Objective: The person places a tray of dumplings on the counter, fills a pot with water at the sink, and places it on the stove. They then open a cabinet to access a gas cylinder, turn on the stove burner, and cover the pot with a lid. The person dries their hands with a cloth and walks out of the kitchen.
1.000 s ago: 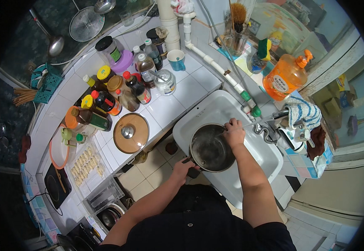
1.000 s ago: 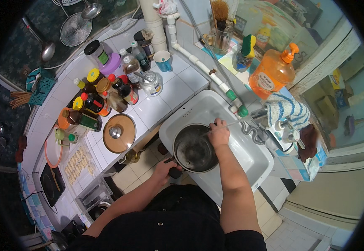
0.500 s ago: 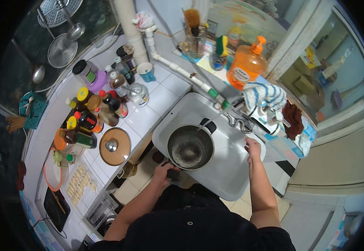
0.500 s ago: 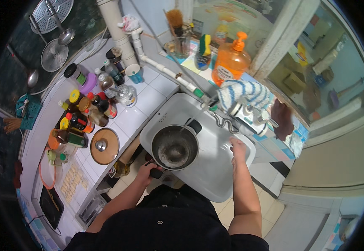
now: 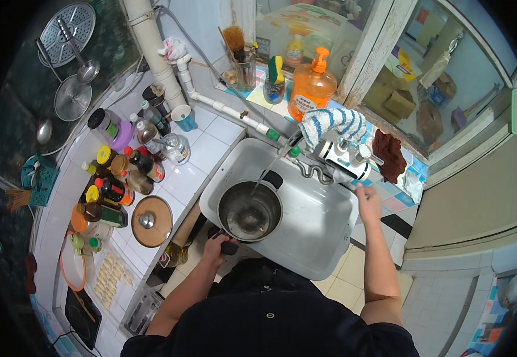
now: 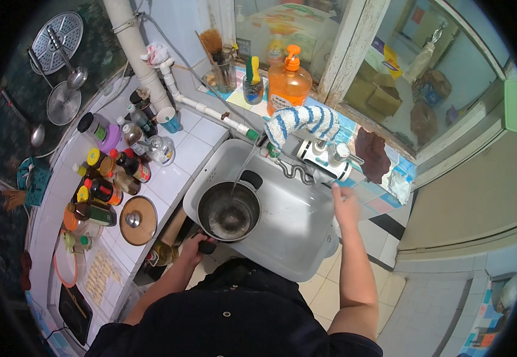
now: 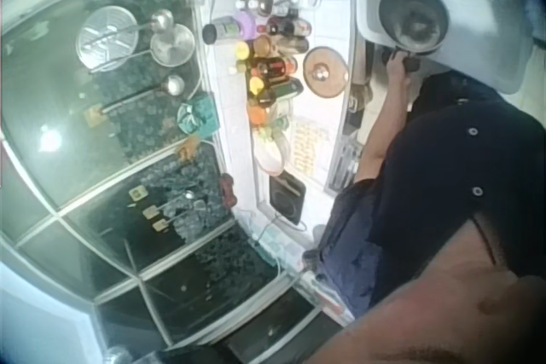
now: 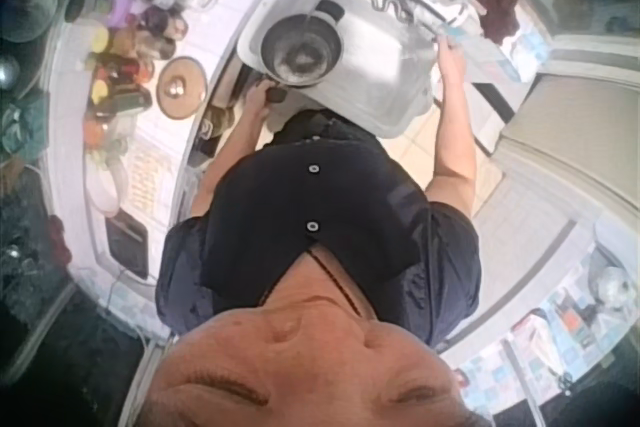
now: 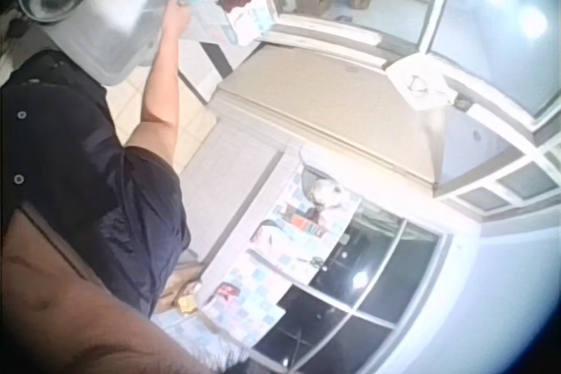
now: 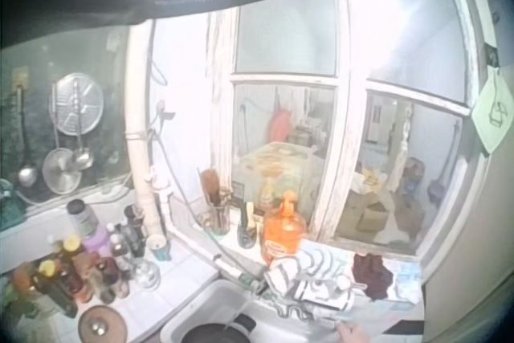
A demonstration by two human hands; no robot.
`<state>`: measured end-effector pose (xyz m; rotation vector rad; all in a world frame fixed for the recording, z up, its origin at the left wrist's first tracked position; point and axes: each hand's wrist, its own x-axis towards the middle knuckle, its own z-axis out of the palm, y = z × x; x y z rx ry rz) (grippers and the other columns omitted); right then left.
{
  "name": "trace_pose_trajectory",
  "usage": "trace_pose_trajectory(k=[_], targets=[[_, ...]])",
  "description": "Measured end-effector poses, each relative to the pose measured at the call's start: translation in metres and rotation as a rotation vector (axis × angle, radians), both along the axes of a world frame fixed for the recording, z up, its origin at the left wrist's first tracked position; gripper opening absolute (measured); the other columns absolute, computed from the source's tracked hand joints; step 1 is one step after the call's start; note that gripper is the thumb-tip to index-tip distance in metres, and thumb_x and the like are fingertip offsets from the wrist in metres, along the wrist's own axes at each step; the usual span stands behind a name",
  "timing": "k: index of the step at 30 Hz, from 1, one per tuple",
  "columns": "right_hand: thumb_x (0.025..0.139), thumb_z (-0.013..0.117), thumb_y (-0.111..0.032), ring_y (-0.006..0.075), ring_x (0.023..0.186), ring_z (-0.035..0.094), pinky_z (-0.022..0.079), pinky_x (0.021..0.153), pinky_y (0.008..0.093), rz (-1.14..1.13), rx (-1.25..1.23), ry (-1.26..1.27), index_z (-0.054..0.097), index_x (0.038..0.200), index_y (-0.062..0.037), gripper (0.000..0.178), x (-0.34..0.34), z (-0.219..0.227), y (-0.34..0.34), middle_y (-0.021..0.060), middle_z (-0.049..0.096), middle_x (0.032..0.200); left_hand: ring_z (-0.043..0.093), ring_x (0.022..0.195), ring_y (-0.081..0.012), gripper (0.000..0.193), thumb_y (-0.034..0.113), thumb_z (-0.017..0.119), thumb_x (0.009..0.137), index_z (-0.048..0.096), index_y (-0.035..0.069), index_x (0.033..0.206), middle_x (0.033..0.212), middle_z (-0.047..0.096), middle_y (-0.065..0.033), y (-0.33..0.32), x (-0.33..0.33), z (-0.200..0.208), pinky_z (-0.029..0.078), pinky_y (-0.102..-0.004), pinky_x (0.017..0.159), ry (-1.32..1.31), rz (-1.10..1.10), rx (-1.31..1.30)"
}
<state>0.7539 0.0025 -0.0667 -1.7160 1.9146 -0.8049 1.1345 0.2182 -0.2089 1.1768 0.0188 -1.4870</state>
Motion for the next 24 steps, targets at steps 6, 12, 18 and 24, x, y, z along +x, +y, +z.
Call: trace_pose_trajectory(k=[6, 12, 18, 24], targets=[[0.080, 0.059, -0.015, 0.0331, 0.103, 0.050, 0.038, 0.089, 0.0415, 0.168, -0.686, 0.519, 0.057, 0.102, -0.0041, 0.025, -0.007, 0.059, -0.046, 0.0149, 0.057, 0.108, 0.058, 0.081, -0.0226, 0.029, 0.001, 0.048, 0.079, 0.050, -0.009, 0.106, 0.094, 0.056, -0.0135, -0.003, -0.004, 0.010, 0.049, -0.0341, 0.077, -0.042, 0.008, 0.029], [0.087, 0.051, -0.026, 0.0345, 0.086, 0.060, 0.046, 0.075, 0.0441, 0.119, -0.099, 0.698, 0.059, 0.101, -0.0074, 0.025, -0.020, 0.058, -0.072, 0.0166, 0.064, 0.089, 0.060, 0.081, -0.0234, 0.022, 0.002, 0.050, 0.080, 0.052, -0.009, 0.098, 0.093, 0.057, -0.0150, -0.004, -0.004, 0.013, 0.051, -0.0354, 0.075, -0.059, 0.005, 0.004], [0.086, 0.052, -0.026, 0.0329, 0.083, 0.058, 0.047, 0.071, 0.0446, 0.222, -0.323, 0.830, 0.060, 0.086, -0.0043, 0.023, -0.021, 0.055, -0.072, 0.0129, 0.061, 0.086, 0.061, 0.080, -0.0233, 0.019, 0.004, 0.053, 0.079, 0.054, -0.008, 0.094, 0.091, 0.058, -0.0156, 0.000, -0.004, 0.013, 0.051, -0.0349, 0.073, -0.073, 0.024, 0.018], [0.086, 0.051, -0.024, 0.0301, 0.082, 0.058, 0.049, 0.069, 0.0420, 0.219, -0.303, 0.881, 0.061, 0.078, -0.0002, 0.027, -0.006, 0.055, -0.058, 0.0129, 0.059, 0.083, 0.060, 0.080, -0.0230, 0.019, 0.002, 0.053, 0.078, 0.054, -0.008, 0.095, 0.090, 0.058, -0.0145, 0.000, -0.005, 0.015, 0.051, -0.0342, 0.073, -0.065, 0.027, 0.045]])
